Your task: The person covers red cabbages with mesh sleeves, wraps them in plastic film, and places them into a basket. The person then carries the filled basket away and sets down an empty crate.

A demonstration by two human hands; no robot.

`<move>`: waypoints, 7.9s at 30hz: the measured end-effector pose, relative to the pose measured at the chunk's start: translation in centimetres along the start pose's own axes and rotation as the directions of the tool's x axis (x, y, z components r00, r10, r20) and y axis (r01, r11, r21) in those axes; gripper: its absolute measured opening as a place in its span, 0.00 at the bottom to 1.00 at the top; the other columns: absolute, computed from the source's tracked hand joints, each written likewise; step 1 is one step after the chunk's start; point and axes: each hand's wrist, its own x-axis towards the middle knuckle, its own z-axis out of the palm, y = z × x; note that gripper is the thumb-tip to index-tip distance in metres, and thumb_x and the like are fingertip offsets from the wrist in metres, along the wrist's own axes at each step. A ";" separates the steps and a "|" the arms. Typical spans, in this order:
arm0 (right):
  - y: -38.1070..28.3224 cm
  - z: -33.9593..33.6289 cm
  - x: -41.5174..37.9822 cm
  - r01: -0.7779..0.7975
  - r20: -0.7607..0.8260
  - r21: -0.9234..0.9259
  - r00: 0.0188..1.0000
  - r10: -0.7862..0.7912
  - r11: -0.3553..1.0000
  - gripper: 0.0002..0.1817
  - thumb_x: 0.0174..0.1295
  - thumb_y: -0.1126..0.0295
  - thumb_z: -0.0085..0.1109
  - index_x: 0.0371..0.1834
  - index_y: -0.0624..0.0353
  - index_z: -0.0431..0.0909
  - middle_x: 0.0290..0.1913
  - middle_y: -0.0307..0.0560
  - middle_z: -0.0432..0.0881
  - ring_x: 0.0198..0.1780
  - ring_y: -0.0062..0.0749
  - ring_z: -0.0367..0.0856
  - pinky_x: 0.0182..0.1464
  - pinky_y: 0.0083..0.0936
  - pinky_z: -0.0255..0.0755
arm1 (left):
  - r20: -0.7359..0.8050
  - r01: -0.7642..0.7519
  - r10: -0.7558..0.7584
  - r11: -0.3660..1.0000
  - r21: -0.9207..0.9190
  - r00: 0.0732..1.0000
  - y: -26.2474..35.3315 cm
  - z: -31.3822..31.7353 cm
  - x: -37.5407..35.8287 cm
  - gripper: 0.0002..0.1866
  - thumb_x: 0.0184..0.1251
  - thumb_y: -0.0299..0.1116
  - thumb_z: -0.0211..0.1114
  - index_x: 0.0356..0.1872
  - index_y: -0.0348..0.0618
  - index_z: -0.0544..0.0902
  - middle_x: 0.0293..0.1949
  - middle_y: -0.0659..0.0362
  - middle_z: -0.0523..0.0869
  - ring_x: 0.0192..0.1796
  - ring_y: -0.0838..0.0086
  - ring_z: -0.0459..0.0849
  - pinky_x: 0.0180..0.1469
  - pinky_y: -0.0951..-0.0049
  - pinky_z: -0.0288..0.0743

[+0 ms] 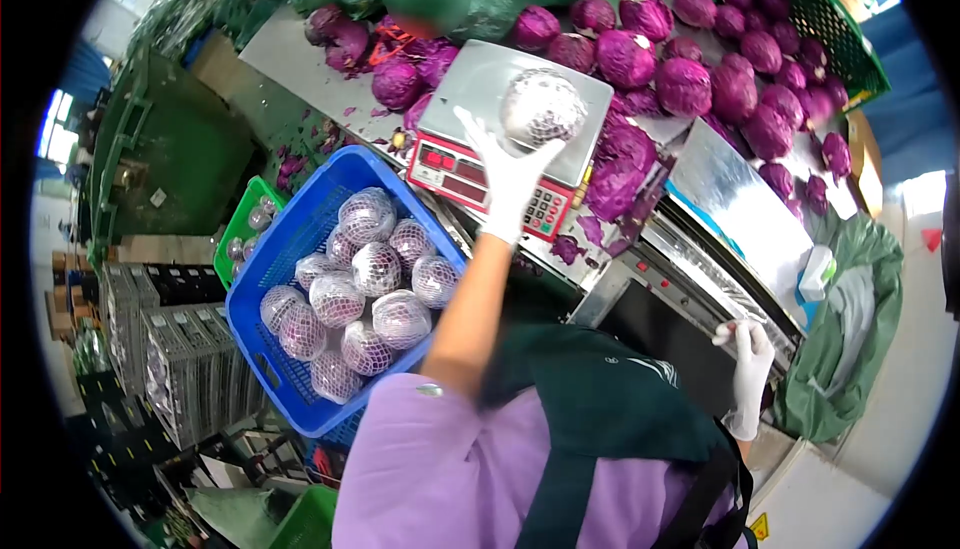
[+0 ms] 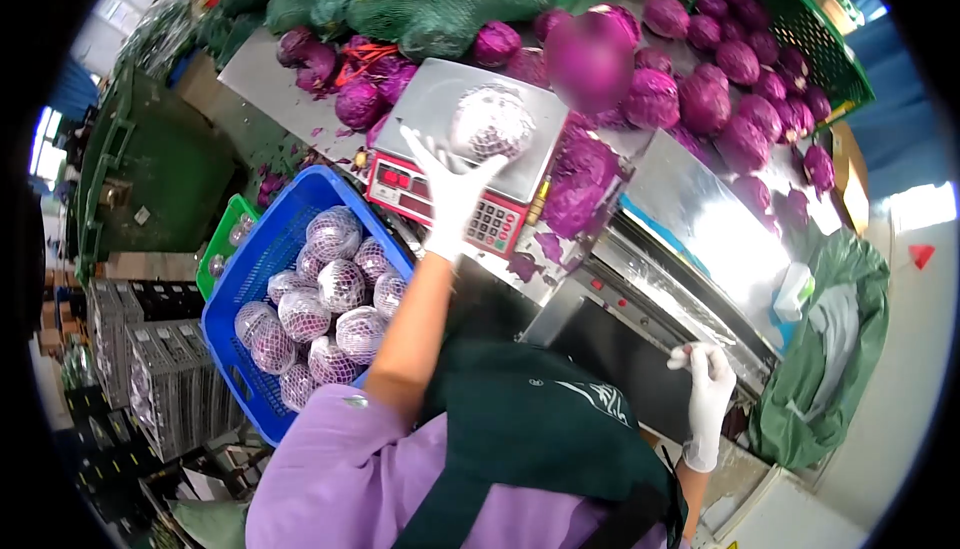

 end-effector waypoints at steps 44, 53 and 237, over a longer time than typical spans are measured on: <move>-3.7 13.4 -1.2 0.011 0.417 -0.152 0.907 0.054 0.988 0.14 0.73 0.65 0.53 0.39 0.67 0.78 0.34 0.48 0.85 0.33 0.25 0.83 0.43 0.21 0.74 | -0.577 0.462 0.406 0.351 0.815 0.709 0.3 -50.6 -13.7 0.25 0.66 0.35 0.64 0.60 0.31 0.74 0.61 0.42 0.75 0.66 0.49 0.71 0.70 0.57 0.61; -1.4 19.4 -0.7 0.034 0.704 -0.116 0.708 0.058 0.993 0.09 0.71 0.71 0.54 0.43 0.67 0.79 0.36 0.45 0.85 0.37 0.22 0.82 0.44 0.19 0.74 | -0.963 0.833 0.267 0.523 0.182 0.043 0.4 -56.8 -36.4 0.34 0.69 0.52 0.58 0.61 0.27 0.71 0.57 0.39 0.78 0.62 0.50 0.76 0.67 0.57 0.67; -11.1 141.8 -6.7 0.128 0.636 -0.421 0.747 0.192 0.898 0.17 0.64 0.62 0.66 0.29 0.64 0.74 0.16 0.37 0.69 0.13 0.23 0.66 0.13 0.28 0.56 | -0.826 0.811 -0.538 0.552 -0.197 0.166 -14.2 -141.6 23.1 0.28 0.69 0.63 0.56 0.38 0.44 0.79 0.16 0.66 0.70 0.15 0.80 0.68 0.18 0.75 0.60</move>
